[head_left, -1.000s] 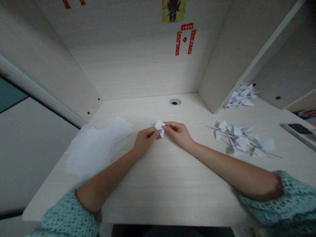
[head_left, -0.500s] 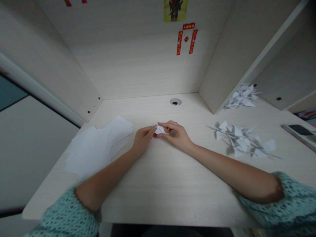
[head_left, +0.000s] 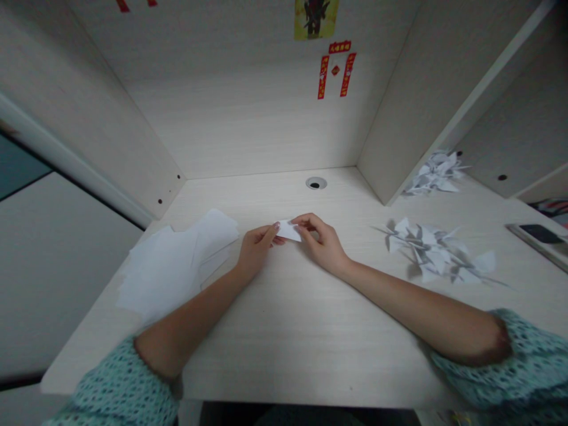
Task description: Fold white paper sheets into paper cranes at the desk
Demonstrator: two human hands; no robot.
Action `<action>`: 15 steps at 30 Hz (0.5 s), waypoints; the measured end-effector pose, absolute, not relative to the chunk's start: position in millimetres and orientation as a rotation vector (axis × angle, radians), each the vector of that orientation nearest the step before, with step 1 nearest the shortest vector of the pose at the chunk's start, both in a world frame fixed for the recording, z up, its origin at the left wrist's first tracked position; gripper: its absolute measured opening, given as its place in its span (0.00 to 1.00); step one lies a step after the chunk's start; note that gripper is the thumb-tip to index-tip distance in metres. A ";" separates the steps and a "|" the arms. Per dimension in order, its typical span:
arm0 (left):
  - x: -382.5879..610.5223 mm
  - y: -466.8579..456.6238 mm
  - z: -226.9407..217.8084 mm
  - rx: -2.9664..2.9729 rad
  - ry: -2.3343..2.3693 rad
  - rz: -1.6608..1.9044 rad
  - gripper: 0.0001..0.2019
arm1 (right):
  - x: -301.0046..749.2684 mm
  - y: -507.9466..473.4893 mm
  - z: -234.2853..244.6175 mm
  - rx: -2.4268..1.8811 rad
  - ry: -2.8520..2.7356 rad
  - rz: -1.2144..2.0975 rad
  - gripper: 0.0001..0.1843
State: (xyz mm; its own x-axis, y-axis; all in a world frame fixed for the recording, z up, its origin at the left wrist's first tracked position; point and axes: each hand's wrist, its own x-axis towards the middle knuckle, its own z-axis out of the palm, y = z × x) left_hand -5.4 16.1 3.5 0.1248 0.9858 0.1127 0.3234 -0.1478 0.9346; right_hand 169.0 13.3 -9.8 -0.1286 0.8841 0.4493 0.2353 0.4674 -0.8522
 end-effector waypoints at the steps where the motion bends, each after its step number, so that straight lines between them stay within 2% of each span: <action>1: -5.6 16.2 3.1 1.587 1.305 1.059 0.23 | 169.3 12.8 -9.0 -0.975 -1.684 0.699 0.11; 7: -5.7 18.6 3.7 1.461 1.347 1.153 0.21 | 171.0 11.6 -8.2 -0.916 -1.862 0.478 0.13; 15: -5.4 18.5 5.0 1.495 1.350 1.209 0.21 | 172.8 11.2 -7.6 -0.936 -1.896 0.389 0.12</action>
